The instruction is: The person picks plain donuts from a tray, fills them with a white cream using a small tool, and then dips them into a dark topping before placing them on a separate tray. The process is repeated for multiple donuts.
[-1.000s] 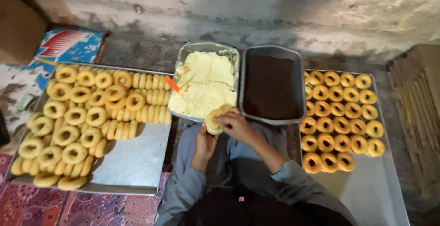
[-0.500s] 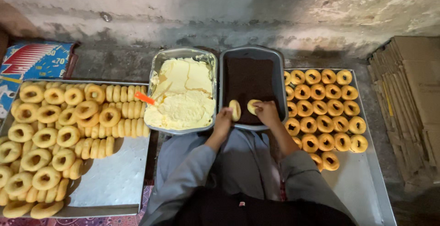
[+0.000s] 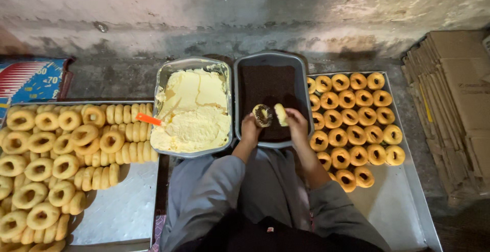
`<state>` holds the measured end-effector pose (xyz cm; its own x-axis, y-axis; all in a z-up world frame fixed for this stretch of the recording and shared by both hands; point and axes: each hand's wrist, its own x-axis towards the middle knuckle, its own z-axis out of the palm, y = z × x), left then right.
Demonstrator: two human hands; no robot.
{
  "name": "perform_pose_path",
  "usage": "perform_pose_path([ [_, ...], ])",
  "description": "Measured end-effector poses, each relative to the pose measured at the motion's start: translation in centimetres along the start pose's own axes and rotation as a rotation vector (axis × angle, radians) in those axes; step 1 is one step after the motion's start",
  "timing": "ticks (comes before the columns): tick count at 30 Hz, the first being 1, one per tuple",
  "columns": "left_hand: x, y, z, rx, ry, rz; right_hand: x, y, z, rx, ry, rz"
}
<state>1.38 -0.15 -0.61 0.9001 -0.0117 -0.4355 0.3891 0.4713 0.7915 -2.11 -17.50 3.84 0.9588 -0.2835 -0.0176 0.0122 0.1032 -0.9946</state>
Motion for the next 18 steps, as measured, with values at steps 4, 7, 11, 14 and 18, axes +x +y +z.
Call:
perform_pose_path([
  [4,-0.6,-0.9,-0.3,-0.463,-0.169,-0.202,-3.0,-5.2,3.5,-0.706,-0.004,-0.577],
  [7,-1.3,-0.3,0.2,-0.469,-0.21,-0.204,-4.4,-7.7,5.1,-0.625,0.046,-0.614],
  [11,-3.4,3.2,1.9,-0.256,-0.2,-0.252,-3.4,-7.1,3.7,0.049,0.063,0.126],
  [14,-6.0,6.6,3.9,-0.071,-0.357,-0.381,-3.0,-3.8,-0.5,0.518,0.062,0.463],
  [18,-10.7,9.1,4.8,0.936,-0.03,0.265,-4.9,-0.4,-9.8,0.784,0.244,0.335],
])
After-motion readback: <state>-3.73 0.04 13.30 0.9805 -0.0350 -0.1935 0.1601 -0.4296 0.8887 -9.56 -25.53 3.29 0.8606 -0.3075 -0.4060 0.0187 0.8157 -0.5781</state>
